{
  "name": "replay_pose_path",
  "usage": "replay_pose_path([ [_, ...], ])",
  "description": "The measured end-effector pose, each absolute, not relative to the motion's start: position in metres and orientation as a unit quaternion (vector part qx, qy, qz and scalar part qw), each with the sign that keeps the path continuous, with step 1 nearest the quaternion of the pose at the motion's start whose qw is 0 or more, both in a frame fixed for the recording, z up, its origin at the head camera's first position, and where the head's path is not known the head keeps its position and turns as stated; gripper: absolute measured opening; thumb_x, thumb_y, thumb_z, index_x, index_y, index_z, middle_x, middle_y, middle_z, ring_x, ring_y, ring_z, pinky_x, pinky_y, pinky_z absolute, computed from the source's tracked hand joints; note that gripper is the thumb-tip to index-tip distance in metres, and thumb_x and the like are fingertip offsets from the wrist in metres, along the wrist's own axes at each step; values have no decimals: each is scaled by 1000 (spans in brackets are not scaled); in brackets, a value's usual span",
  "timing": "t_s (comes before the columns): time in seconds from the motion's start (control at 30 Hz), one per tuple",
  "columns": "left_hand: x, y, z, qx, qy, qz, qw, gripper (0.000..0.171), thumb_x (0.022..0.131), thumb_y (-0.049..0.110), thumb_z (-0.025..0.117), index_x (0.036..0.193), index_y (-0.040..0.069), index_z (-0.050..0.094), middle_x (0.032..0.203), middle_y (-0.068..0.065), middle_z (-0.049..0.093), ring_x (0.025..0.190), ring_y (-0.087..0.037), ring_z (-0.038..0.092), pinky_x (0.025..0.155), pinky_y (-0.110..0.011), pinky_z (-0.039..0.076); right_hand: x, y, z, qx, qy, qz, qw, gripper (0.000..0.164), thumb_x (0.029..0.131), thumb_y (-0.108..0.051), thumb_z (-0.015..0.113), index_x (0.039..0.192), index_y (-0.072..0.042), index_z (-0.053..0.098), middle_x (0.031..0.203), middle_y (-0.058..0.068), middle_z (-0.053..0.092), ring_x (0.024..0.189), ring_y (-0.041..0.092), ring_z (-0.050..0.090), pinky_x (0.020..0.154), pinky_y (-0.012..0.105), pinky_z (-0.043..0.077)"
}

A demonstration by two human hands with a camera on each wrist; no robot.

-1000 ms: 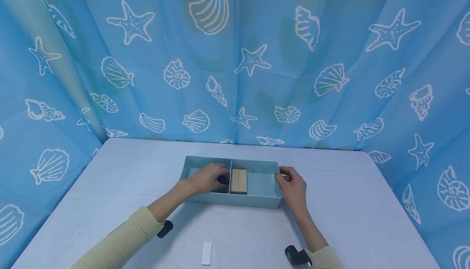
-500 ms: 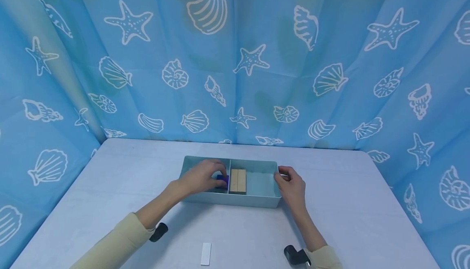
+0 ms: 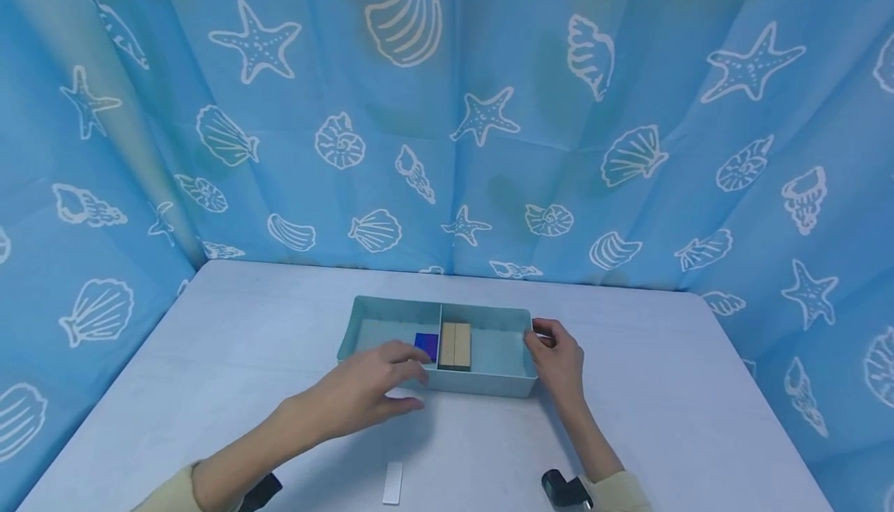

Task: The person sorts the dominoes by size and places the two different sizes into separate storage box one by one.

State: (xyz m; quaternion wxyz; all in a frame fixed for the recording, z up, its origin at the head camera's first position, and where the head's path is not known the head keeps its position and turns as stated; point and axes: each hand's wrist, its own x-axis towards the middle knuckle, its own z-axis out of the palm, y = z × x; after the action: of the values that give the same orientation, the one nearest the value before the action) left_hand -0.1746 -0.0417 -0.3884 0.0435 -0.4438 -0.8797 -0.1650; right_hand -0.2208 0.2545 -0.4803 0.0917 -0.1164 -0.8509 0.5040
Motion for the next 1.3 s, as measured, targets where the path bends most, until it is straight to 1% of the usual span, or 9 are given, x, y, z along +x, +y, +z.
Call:
replay_pose_path([
  [0.2, -148, -54, -401, -452, -880, -143, -9, 26, 78, 31, 74, 101, 21, 67, 109, 8, 60, 101, -6, 56, 81, -20, 49, -220, 254, -480, -115, -854, 499, 89, 40, 93, -33, 53, 125, -7, 54, 125, 12, 55, 109, 27, 54, 91, 42, 46],
  [0.43, -132, -59, -418, -450, -883, -121, -55, 29, 78, 32, 74, 104, 21, 66, 109, 10, 59, 102, -5, 53, 79, -21, 50, -220, 256, -480, -109, -855, 495, 108, 41, 93, -35, 52, 124, -7, 55, 123, 12, 56, 105, 27, 55, 83, 40, 51],
  [0.63, -126, -58, -430, -431, -893, -101, -76, 32, 76, 34, 75, 104, 21, 67, 107, 10, 59, 101, -5, 53, 76, -21, 50, -234, 270, -510, -99, -870, 467, 123, 50, 92, -48, 49, 124, -10, 55, 122, 11, 56, 104, 26, 56, 82, 35, 52],
  [0.87, -121, -57, -443, -414, -898, -83, -120, 32, 76, 37, 75, 104, 24, 67, 106, 11, 60, 98, -4, 54, 69, -19, 50, -223, 256, -487, -113, -854, 499, 98, 42, 94, -35, 51, 125, -8, 53, 125, 13, 54, 108, 28, 54, 90, 44, 46],
  [0.93, -120, -57, -445, -408, -899, -84, -135, 31, 76, 36, 75, 104, 24, 67, 105, 12, 60, 96, -4, 54, 69, -19, 50, -225, 257, -490, -113, -857, 492, 100, 44, 94, -39, 50, 125, -9, 54, 124, 10, 55, 107, 25, 55, 89, 40, 48],
  [1.0, -118, -58, -446, -411, -897, -86, -138, 30, 76, 34, 75, 103, 23, 67, 104, 12, 60, 95, -3, 54, 68, -18, 50, -232, 263, -504, -114, -864, 478, 111, 46, 92, -47, 48, 124, -14, 55, 122, 5, 57, 104, 20, 56, 87, 36, 49],
  [1.13, -115, -62, -452, -430, -889, -100, -117, 29, 76, 31, 76, 101, 21, 67, 102, 11, 61, 92, -3, 54, 65, -15, 48, -234, 264, -509, -110, -862, 479, 122, 45, 92, -47, 49, 123, -14, 56, 120, 5, 58, 103, 21, 56, 86, 37, 50],
  [1.23, -113, -63, -456, -436, -887, -110, -103, 28, 76, 29, 76, 101, 21, 66, 101, 10, 61, 92, -3, 54, 64, -14, 47, -230, 261, -502, -108, -860, 486, 113, 44, 93, -41, 50, 124, -10, 55, 122, 11, 57, 106, 27, 55, 87, 42, 49],
  [1.3, -112, -63, -458, -431, -888, -117, -105, 28, 76, 27, 76, 101, 21, 66, 101, 10, 61, 92, -3, 53, 64, -14, 47, -236, 267, -513, -102, -867, 471, 124, 48, 92, -47, 49, 123, -12, 55, 121, 10, 57, 104, 26, 56, 84, 40, 51],
])
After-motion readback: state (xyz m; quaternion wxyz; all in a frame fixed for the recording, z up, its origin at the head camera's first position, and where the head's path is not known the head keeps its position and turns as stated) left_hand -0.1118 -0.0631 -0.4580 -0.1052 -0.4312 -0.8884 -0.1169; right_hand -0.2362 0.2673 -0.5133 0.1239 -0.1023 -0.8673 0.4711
